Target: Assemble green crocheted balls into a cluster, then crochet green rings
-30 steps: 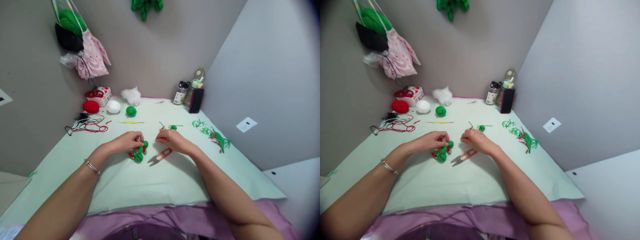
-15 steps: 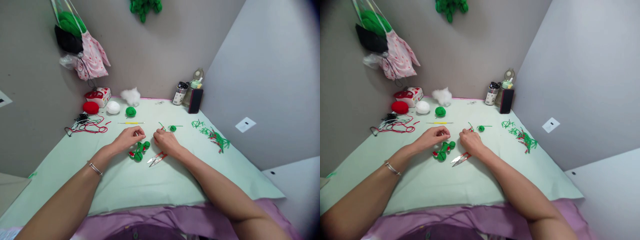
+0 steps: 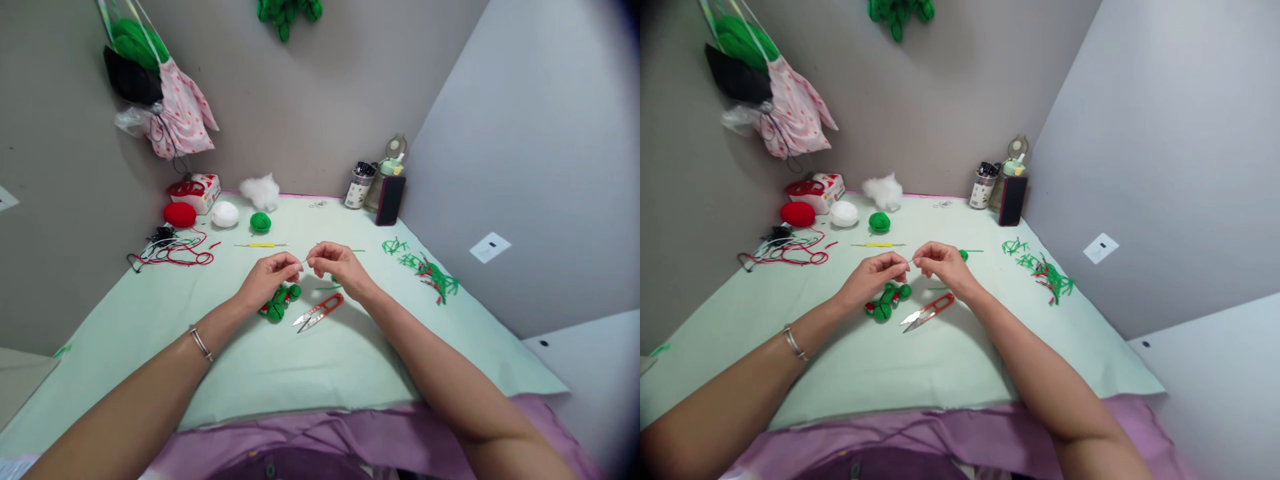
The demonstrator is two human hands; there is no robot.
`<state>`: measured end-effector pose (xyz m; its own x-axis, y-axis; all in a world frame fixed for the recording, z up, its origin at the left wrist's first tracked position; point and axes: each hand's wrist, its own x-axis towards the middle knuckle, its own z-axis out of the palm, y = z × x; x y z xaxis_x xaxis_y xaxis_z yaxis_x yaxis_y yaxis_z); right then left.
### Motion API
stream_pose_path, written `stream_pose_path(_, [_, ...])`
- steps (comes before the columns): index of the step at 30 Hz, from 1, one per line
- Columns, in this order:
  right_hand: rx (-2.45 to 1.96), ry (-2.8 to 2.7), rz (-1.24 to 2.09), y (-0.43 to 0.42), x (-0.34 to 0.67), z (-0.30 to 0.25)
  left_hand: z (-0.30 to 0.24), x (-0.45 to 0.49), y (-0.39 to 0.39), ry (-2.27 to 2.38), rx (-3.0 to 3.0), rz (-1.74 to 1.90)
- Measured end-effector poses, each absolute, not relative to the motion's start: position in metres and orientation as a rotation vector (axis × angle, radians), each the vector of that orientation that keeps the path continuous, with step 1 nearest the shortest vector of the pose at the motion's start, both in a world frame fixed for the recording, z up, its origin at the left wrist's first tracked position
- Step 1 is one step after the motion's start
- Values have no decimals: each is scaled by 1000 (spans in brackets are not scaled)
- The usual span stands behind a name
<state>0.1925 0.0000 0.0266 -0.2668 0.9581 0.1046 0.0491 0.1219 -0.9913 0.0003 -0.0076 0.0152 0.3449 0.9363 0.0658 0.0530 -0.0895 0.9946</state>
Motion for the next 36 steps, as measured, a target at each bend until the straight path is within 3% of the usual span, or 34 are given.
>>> stream_pose_path(8, [-1027,-1544,1268,4,200,27,13,-1,-4,965,1431,1072])
stream_pose_path(13, [-1329,-1635,895,15,227,33,11,-6,-1,981,1319,1186])
stream_pose_path(22, [-1473,-2692,316,-6,227,42,13,-2,-3,840,1181,1009])
stream_pose_path(26, [-1582,-2844,38,-9,212,32,10,-2,-3,827,1194,967])
stream_pose_path(28, [-1528,-2745,109,-7,211,30,10,-3,-2,815,1201,957])
stream_pose_path(33, [-1262,-1972,808,0,213,36,15,-4,-5,715,1244,952])
stream_pose_path(36, [-1111,-1703,986,-1,208,37,19,-1,-9,621,1236,922])
